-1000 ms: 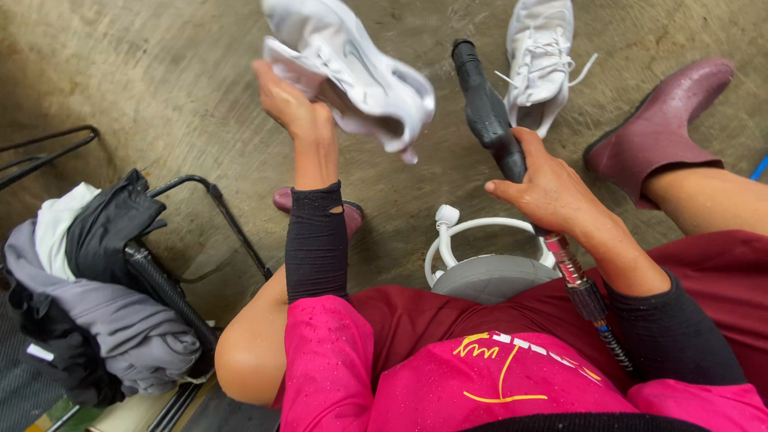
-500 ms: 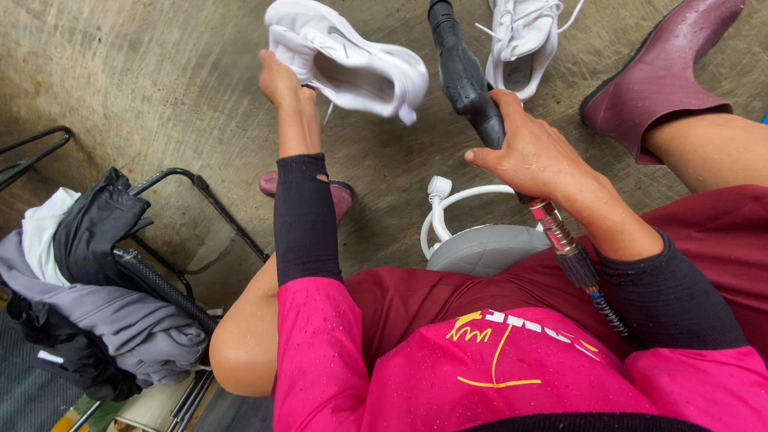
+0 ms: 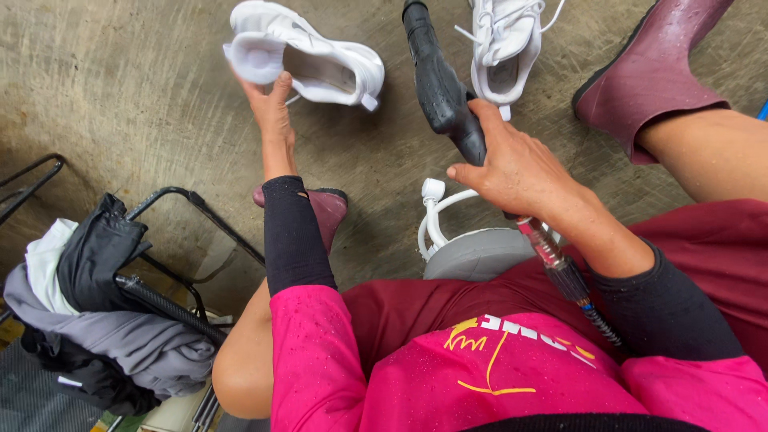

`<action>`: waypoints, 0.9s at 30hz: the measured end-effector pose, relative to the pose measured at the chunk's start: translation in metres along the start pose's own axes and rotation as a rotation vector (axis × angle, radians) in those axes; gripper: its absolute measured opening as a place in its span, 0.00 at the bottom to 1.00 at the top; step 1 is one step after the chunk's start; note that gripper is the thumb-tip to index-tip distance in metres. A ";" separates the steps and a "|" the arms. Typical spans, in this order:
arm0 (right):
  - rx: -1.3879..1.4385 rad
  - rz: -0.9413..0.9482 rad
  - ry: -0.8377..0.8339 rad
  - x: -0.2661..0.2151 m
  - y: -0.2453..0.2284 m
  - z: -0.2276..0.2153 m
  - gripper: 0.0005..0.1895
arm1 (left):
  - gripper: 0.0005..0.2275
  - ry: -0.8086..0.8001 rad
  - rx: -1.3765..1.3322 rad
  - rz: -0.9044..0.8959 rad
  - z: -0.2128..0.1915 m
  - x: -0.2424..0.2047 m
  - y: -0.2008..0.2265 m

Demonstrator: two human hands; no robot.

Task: The person washes white shoes using a high-pressure water sprayer while seated. The person holds the shoes by hand and uses the sprayer to rinse different parts of the shoes.

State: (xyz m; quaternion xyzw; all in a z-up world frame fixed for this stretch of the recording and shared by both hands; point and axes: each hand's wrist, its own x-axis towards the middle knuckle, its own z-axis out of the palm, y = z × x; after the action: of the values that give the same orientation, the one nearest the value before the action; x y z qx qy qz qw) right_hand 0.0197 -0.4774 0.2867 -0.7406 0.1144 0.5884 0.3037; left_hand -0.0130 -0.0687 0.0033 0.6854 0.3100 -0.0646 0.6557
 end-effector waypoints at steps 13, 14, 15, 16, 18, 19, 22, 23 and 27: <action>0.005 0.034 -0.017 0.007 0.000 -0.003 0.43 | 0.23 0.178 0.426 -0.363 0.039 0.015 0.079; 0.002 0.035 -0.008 0.007 0.000 -0.002 0.43 | 0.21 0.148 0.472 -0.261 0.038 0.018 0.081; -0.001 0.036 0.001 0.006 0.000 -0.001 0.43 | 0.20 0.117 0.518 -0.158 0.037 0.021 0.083; -0.004 0.029 -0.001 0.005 -0.002 -0.001 0.43 | 0.20 0.125 0.518 -0.156 0.041 0.019 0.096; 0.011 0.008 0.015 0.001 -0.003 -0.001 0.41 | 0.19 0.104 0.644 -0.183 0.050 0.012 0.122; 0.009 0.001 0.015 0.001 0.000 0.000 0.41 | 0.19 0.111 0.644 -0.179 0.050 0.012 0.128; -0.017 -0.063 0.061 -0.002 0.003 0.003 0.42 | 0.16 0.127 0.545 -0.100 0.045 -0.002 0.149; -0.011 -0.056 0.064 -0.005 0.003 0.003 0.42 | 0.15 0.126 0.553 -0.078 0.043 -0.008 0.159; 0.012 -0.061 0.081 -0.018 -0.001 0.002 0.42 | 0.14 0.121 0.584 0.019 0.036 -0.020 0.193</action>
State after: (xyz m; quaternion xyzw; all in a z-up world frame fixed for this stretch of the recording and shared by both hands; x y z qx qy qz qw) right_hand 0.0135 -0.4792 0.3035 -0.7652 0.1074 0.5477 0.3209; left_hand 0.0806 -0.0989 0.1747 0.8505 0.3103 -0.1038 0.4118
